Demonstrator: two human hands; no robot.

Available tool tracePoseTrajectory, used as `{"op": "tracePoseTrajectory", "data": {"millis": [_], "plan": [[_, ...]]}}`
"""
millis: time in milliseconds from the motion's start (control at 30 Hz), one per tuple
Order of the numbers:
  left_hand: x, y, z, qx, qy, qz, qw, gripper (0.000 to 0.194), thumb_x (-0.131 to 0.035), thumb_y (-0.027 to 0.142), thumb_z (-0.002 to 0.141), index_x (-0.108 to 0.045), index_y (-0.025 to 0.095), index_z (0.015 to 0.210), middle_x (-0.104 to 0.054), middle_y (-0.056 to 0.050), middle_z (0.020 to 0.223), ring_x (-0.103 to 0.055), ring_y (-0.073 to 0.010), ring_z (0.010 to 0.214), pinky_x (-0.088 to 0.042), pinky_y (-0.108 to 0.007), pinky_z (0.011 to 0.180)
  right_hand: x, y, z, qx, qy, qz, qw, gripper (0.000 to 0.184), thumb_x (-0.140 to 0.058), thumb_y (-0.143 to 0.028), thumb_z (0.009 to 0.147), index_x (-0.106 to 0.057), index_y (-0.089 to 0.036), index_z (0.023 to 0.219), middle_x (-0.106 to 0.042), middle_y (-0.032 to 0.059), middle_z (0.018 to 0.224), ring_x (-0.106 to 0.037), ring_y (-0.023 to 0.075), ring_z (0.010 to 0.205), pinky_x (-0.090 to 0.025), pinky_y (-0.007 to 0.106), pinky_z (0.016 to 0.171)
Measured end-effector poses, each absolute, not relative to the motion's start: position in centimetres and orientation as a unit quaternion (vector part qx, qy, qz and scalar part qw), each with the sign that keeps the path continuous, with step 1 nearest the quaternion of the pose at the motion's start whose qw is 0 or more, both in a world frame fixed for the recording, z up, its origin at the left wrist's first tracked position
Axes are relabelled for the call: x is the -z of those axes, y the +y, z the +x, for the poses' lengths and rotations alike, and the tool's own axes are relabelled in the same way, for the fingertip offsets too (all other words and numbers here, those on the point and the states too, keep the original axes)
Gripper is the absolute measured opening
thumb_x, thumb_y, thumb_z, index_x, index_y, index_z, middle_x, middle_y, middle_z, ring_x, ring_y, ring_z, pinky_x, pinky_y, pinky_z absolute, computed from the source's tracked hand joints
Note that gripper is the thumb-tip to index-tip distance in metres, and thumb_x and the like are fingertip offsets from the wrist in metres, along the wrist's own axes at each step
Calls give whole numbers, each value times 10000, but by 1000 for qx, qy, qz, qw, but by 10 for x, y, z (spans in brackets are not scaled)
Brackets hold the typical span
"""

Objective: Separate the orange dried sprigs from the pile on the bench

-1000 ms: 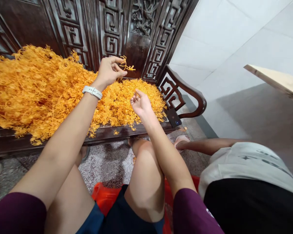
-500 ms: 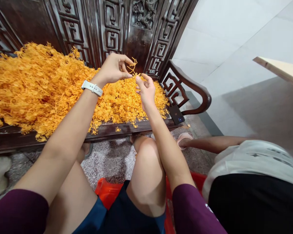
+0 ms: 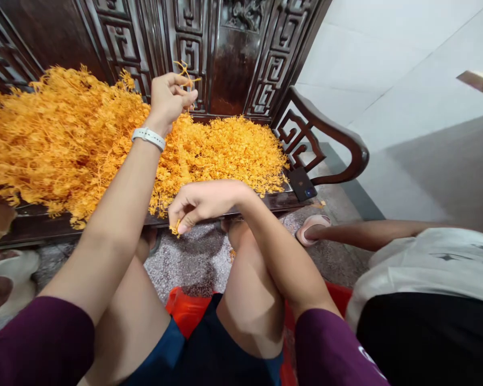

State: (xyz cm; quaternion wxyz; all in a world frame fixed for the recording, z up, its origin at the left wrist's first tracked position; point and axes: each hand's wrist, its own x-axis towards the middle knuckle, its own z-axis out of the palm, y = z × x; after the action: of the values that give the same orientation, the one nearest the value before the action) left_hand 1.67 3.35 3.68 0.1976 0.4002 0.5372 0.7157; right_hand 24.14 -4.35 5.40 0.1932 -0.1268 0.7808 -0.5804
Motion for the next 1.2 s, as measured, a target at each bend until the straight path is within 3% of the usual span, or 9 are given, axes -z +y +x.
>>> {"op": "tracePoseTrajectory", "data": {"millis": [67, 200, 267, 400, 600, 733, 867, 967, 1200], "plan": [[-41, 27, 15, -730, 508, 380, 255, 207, -807, 174, 837, -645, 287, 774, -673, 32, 648, -636, -159, 605, -457, -309, 555, -57, -38, 244, 645, 749, -111, 106, 227, -834, -348, 918, -777, -146, 1004, -793, 51, 862, -733, 136, 733, -556, 259, 703], [-56, 16, 21, -750, 438, 377, 321, 144, -762, 135, 916, -682, 247, 873, -657, 43, 702, -591, -99, 615, -440, -256, 540, -53, 6, 249, 729, 607, 112, -296, 325, -836, -521, 873, -665, -250, 930, -640, -44, 661, -606, 121, 589, -516, 263, 606], [-64, 12, 24, -760, 407, 364, 352, 140, -763, 163, 936, -680, 264, 887, -683, 35, 762, -609, -100, 652, -460, -251, 547, -45, 26, 250, 734, 514, 239, -375, 342, -777, -522, 909, -578, -256, 827, -558, -54, 618, -524, 112, 550, -483, 260, 569], [-81, 9, 25, -781, 369, 317, 391, 98, -701, 197, 987, -676, 288, 959, -737, 36, 905, -684, -109, 788, -525, -233, 612, -25, 37, 247, 759, 412, 340, -372, 314, -748, -367, 888, -488, -233, 772, -498, -61, 622, -415, 82, 516, -421, 238, 530], [-100, 7, 48, -727, 448, 352, 383, 161, -701, 296, 970, -732, 439, 1037, -761, 46, 812, -744, -253, 1084, -623, -366, 687, -16, 30, 229, 544, 641, 302, -448, 423, -862, -513, 806, -621, -269, 1052, -636, 4, 926, -606, 147, 812, -507, 288, 691], [-109, 6, 75, -739, 324, 379, 453, 91, -601, 158, 1050, -646, 222, 1002, -703, 34, 892, -769, -163, 1072, -625, -282, 875, -4, 37, 224, 434, 737, 284, -433, 528, -943, -499, 721, -659, -244, 1085, -665, 40, 1047, -632, 216, 992, -560, 388, 883], [-117, -3, 85, -687, 480, 405, 365, 94, -682, 309, 1029, -700, 339, 1116, -746, 17, 891, -743, -214, 1039, -590, -315, 731, 3, 40, 225, 499, 728, 249, -399, 406, -781, -602, 885, -666, -233, 1008, -649, 30, 823, -615, 193, 767, -567, 409, 765], [-118, -11, 75, -660, 551, 421, 290, 167, -706, 423, 997, -707, 461, 1160, -713, -6, 765, -706, -267, 1028, -536, -376, 692, -2, 39, 229, 540, 700, 234, -404, 470, -788, -669, 864, -666, -250, 1038, -584, -1, 724, -596, 183, 705, -551, 388, 698], [-116, -16, 45, -679, 508, 454, 273, 81, -654, 389, 1010, -600, 332, 990, -599, 0, 732, -586, -190, 900, -503, -307, 756, -18, 35, 238, 544, 667, 230, -455, 492, -822, -658, 804, -642, -276, 1058, -628, 0, 928, -626, 163, 798, -545, 326, 663]]}}
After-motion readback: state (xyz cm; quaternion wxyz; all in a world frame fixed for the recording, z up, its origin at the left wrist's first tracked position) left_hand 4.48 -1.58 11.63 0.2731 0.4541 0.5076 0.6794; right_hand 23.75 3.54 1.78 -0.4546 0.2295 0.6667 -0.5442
